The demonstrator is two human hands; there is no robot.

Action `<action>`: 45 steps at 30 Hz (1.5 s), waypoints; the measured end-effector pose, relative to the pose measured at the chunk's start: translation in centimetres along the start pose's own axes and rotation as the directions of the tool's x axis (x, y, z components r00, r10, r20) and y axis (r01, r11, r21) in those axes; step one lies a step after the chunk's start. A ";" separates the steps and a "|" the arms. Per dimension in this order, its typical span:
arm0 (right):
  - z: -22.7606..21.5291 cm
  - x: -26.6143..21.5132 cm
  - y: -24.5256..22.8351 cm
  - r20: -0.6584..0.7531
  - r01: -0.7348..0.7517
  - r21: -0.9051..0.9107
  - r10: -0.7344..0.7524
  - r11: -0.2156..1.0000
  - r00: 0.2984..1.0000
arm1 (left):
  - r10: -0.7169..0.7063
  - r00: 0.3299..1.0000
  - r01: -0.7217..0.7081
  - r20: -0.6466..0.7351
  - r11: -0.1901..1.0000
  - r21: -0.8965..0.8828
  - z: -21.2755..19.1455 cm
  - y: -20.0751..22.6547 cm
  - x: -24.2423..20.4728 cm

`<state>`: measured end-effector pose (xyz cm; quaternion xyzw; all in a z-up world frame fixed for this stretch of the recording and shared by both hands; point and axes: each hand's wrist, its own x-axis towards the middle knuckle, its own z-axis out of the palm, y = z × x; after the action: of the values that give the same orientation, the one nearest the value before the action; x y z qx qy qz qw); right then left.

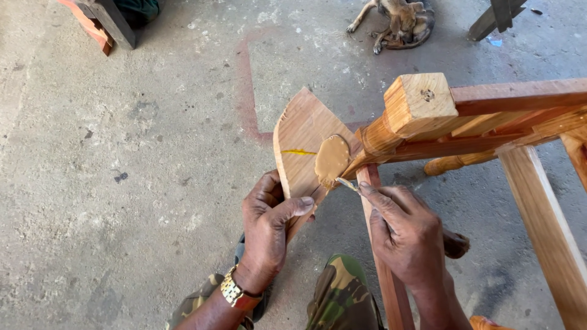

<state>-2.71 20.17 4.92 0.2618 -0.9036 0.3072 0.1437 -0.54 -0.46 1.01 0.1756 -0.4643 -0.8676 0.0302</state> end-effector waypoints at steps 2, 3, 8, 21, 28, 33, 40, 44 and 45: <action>0.1 0.0 0.0 0.011 0.005 -0.015 -0.005 1.000 1.000 | -0.001 1.000 0.001 -0.007 1.000 0.005 0.0 -0.1 0.1; 0.2 0.0 0.0 0.014 0.008 -0.032 -0.008 0.999 1.000 | 0.001 1.000 -0.001 -0.008 1.000 0.007 0.0 -0.2 0.1; 0.4 -0.1 0.0 0.016 0.006 -0.042 -0.005 0.999 1.000 | 0.008 1.000 -0.008 -0.008 1.000 0.019 0.1 -0.5 0.3; 0.0 -0.3 0.5 -0.009 -0.027 0.060 0.027 0.998 1.000 | 0.021 1.000 -0.021 0.009 0.999 0.025 0.0 -0.7 0.4; 0.4 -0.2 0.5 -0.008 0.009 -0.041 -0.009 0.999 1.000 | 0.020 1.000 -0.020 -0.011 1.000 0.022 0.3 -0.4 0.3; 0.8 -0.4 0.6 0.008 -0.021 0.001 0.021 1.000 1.000 | 0.014 1.000 -0.013 -0.003 0.999 0.034 0.1 -0.6 0.3; 1.3 -1.6 5.6 -0.097 -0.076 0.383 0.122 0.921 0.988 | -0.044 0.987 0.049 -0.157 0.999 0.025 -0.4 -0.5 0.5; 2.6 -1.6 12.1 -0.207 -0.094 0.516 0.231 0.852 0.951 | -0.035 0.985 0.032 -0.167 0.999 -0.021 -1.1 -1.1 1.1; 2.8 -1.4 12.9 -0.258 -0.056 0.601 0.261 0.797 0.930 | -0.046 0.983 0.045 -0.176 0.999 -0.008 -1.1 -1.1 1.1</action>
<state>-9.05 27.64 -4.04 0.1606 -0.7473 0.6198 0.1779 -1.09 -0.93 -0.73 0.2619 -0.4541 -0.8500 0.0516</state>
